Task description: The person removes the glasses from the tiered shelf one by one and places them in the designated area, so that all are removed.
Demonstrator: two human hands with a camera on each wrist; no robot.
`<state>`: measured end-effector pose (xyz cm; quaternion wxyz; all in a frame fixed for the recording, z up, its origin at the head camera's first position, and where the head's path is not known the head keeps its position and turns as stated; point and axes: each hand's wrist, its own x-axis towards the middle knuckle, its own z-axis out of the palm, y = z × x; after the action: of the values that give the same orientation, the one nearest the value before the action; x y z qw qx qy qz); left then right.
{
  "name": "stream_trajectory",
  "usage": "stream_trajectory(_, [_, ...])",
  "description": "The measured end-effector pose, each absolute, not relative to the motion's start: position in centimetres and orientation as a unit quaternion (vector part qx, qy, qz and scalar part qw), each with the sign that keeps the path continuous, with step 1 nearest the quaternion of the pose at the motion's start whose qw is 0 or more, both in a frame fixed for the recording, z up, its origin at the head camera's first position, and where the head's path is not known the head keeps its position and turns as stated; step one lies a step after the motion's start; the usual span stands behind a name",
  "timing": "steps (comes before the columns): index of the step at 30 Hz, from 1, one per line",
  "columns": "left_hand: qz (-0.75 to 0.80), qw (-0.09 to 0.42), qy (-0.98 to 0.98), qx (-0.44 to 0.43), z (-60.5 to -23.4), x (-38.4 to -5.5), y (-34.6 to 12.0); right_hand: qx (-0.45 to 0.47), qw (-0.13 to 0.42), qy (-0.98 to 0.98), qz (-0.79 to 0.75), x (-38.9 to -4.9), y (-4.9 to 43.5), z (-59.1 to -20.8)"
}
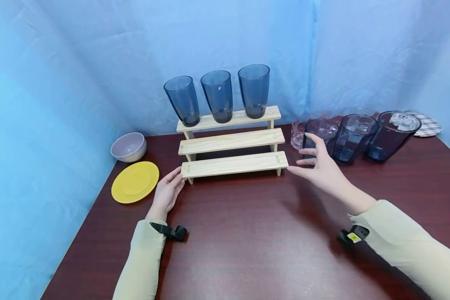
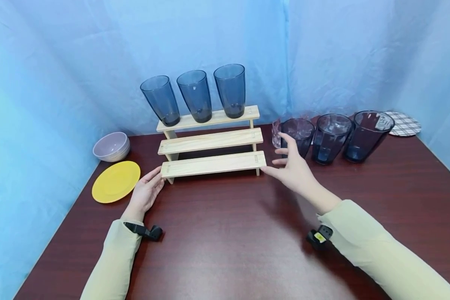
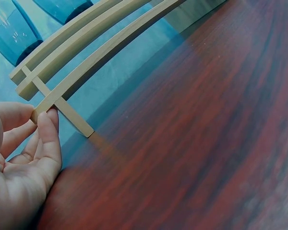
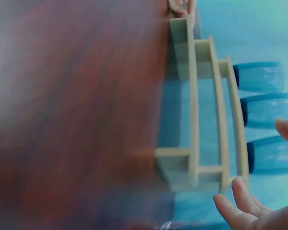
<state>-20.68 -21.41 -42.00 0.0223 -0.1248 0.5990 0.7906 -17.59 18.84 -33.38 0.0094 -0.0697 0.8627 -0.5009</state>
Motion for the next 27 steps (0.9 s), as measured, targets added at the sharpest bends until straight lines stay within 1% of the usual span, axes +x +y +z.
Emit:
stream_trajectory(9, [0.798, 0.017, 0.590, -0.121, -41.8, -20.7, -21.3, -0.083, -0.040, 0.837, -0.540, -20.9, 15.4, -30.0])
stream_trajectory(19, [0.795, 0.018, 0.595, -0.120, -41.9, -20.4, -21.3, -0.064, -0.103, 0.818, -0.563, -24.4, 13.8, -28.5])
stream_trajectory(23, [0.795, 0.019, 0.594, -0.121, -41.9, -20.5, -21.3, -0.053, -0.106, 0.819, -0.562, -25.6, 13.3, -28.0])
stream_trajectory(27, [0.795, 0.019, 0.593, -0.122, -41.9, -20.5, -21.2, -0.032, -0.089, 0.825, -0.556, -26.6, 13.0, -27.6])
